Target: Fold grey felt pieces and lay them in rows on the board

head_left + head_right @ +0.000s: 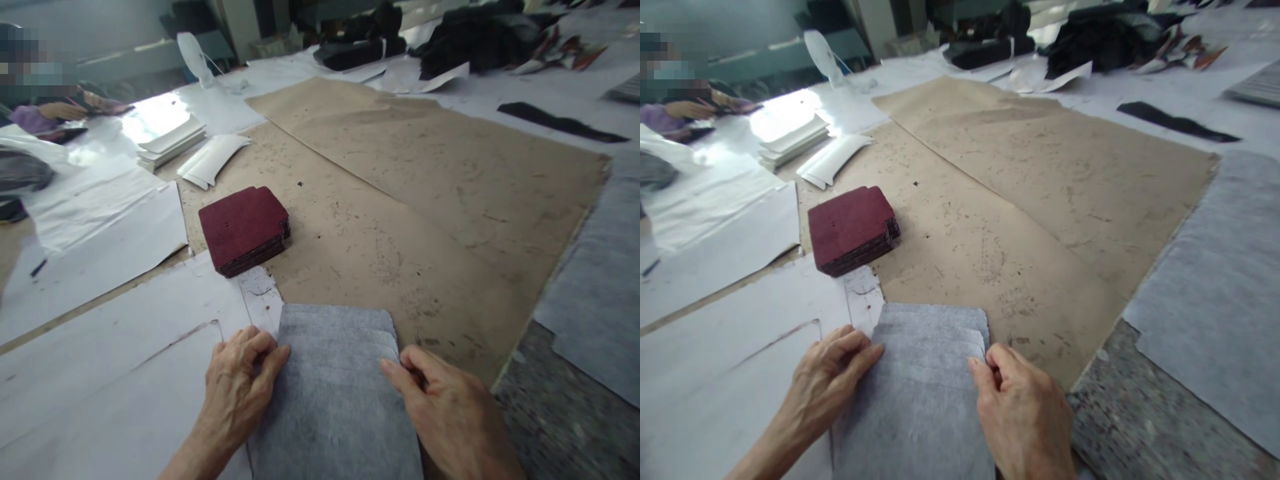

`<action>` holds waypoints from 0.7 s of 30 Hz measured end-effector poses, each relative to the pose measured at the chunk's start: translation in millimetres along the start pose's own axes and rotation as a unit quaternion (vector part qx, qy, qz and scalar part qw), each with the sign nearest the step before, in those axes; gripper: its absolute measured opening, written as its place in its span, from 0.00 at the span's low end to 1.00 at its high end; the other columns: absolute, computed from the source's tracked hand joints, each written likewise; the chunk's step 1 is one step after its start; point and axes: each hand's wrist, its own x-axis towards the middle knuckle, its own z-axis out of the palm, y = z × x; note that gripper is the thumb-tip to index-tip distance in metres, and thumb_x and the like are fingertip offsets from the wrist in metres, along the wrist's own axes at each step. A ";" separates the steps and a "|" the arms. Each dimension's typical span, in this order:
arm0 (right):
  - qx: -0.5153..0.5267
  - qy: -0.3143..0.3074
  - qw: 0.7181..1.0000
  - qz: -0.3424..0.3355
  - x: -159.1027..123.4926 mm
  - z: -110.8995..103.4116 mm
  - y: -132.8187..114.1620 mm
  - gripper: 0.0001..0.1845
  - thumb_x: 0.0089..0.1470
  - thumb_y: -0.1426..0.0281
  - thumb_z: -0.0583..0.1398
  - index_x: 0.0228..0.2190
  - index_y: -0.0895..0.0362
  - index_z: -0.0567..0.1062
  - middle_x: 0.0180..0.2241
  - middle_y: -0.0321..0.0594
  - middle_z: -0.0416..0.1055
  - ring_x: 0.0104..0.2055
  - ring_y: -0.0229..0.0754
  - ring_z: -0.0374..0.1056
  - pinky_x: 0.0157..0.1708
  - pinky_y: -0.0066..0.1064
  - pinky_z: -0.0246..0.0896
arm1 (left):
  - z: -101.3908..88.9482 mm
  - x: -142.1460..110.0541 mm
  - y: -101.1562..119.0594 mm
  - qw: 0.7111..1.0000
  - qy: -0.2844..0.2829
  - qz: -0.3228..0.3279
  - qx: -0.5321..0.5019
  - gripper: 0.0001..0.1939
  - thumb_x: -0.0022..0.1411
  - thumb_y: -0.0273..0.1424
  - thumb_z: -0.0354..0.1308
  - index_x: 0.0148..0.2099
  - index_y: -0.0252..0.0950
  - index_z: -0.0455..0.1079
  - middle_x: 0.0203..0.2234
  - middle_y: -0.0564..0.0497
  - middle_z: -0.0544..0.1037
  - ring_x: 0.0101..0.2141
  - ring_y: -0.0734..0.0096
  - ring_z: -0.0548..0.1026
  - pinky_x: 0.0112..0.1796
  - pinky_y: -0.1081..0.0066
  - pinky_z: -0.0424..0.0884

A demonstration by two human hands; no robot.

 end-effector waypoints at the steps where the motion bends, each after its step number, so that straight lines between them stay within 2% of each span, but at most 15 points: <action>1: 0.001 0.000 1.000 0.003 0.4 -0.1 -0.1 0.21 0.49 0.56 0.52 0.12 0.54 0.61 0.11 0.30 0.60 0.13 0.33 0.56 0.14 0.23 0.48 | 0.5 0.2 -0.2 1.000 -0.002 0.002 -0.005 0.15 0.59 0.37 0.48 0.22 0.37 0.60 0.21 0.56 0.66 0.29 0.70 0.65 0.34 0.67 0.55; 5: -0.002 0.021 1.000 0.018 0.1 -2.0 -5.3 0.23 0.50 0.55 0.50 0.12 0.54 0.60 0.11 0.31 0.60 0.12 0.33 0.55 0.13 0.24 0.47 | 1.9 0.5 1.5 1.000 -0.004 0.007 0.000 0.15 0.59 0.36 0.49 0.22 0.37 0.61 0.22 0.56 0.67 0.29 0.71 0.65 0.35 0.66 0.55; 9: -0.017 0.025 0.999 0.029 -1.2 -1.0 -7.9 0.22 0.50 0.54 0.49 0.13 0.53 0.61 0.12 0.31 0.62 0.13 0.36 0.59 0.14 0.27 0.50 | 3.4 1.5 3.0 0.999 0.010 0.016 0.039 0.14 0.59 0.36 0.48 0.23 0.37 0.61 0.22 0.55 0.67 0.29 0.69 0.66 0.34 0.65 0.56; 11: -0.014 0.026 0.999 0.041 -2.8 -0.6 -6.0 0.21 0.50 0.53 0.50 0.16 0.52 0.64 0.12 0.31 0.64 0.14 0.37 0.61 0.14 0.28 0.51 | 3.7 1.1 1.7 0.999 0.024 0.011 0.045 0.14 0.59 0.37 0.49 0.24 0.37 0.61 0.22 0.55 0.67 0.28 0.70 0.65 0.34 0.65 0.57; 13: 0.000 0.053 0.998 0.033 -6.5 -2.4 -4.0 0.20 0.52 0.52 0.49 0.21 0.53 0.67 0.15 0.32 0.66 0.15 0.37 0.63 0.15 0.28 0.54 | 3.3 -2.7 -0.5 0.999 0.048 0.003 0.025 0.14 0.60 0.38 0.48 0.26 0.37 0.63 0.23 0.54 0.68 0.27 0.70 0.66 0.33 0.66 0.60; 15: -0.008 0.110 0.994 -0.019 -13.2 -6.4 -3.5 0.21 0.55 0.54 0.48 0.29 0.56 0.70 0.22 0.37 0.71 0.21 0.39 0.68 0.19 0.29 0.60 | 3.4 -12.3 -2.4 0.994 0.109 0.016 0.019 0.12 0.61 0.38 0.48 0.34 0.37 0.66 0.29 0.50 0.71 0.32 0.67 0.68 0.36 0.66 0.64; 16: -0.025 0.136 0.989 -0.061 -17.8 -8.3 -4.0 0.21 0.56 0.56 0.48 0.34 0.59 0.71 0.28 0.42 0.73 0.27 0.41 0.70 0.25 0.31 0.63 | 4.3 -19.3 -2.9 0.988 0.147 0.040 0.033 0.13 0.62 0.37 0.47 0.41 0.35 0.66 0.35 0.47 0.72 0.37 0.65 0.69 0.39 0.65 0.64; 18: -0.067 0.145 0.974 -0.161 -28.8 -9.6 -5.7 0.22 0.57 0.60 0.50 0.45 0.64 0.68 0.42 0.51 0.71 0.42 0.48 0.68 0.39 0.37 0.63 | 9.3 -35.6 -3.0 0.969 0.190 0.125 0.094 0.20 0.62 0.35 0.46 0.54 0.31 0.59 0.49 0.40 0.66 0.50 0.58 0.63 0.48 0.60 0.60; 19: -0.082 0.132 0.964 -0.217 -34.6 -8.2 -6.4 0.25 0.57 0.60 0.51 0.48 0.66 0.65 0.47 0.53 0.68 0.49 0.51 0.64 0.45 0.39 0.59 | 13.4 -43.8 -2.8 0.958 0.184 0.179 0.132 0.24 0.62 0.36 0.45 0.58 0.29 0.55 0.54 0.38 0.62 0.55 0.55 0.59 0.52 0.58 0.56; 21: -0.096 0.096 0.941 -0.310 -45.3 -1.4 -6.3 0.29 0.56 0.59 0.51 0.51 0.68 0.62 0.53 0.55 0.62 0.55 0.55 0.56 0.50 0.43 0.53 | 23.5 -57.6 -2.6 0.934 0.137 0.269 0.192 0.33 0.62 0.44 0.44 0.61 0.24 0.50 0.58 0.35 0.56 0.58 0.52 0.52 0.56 0.57 0.49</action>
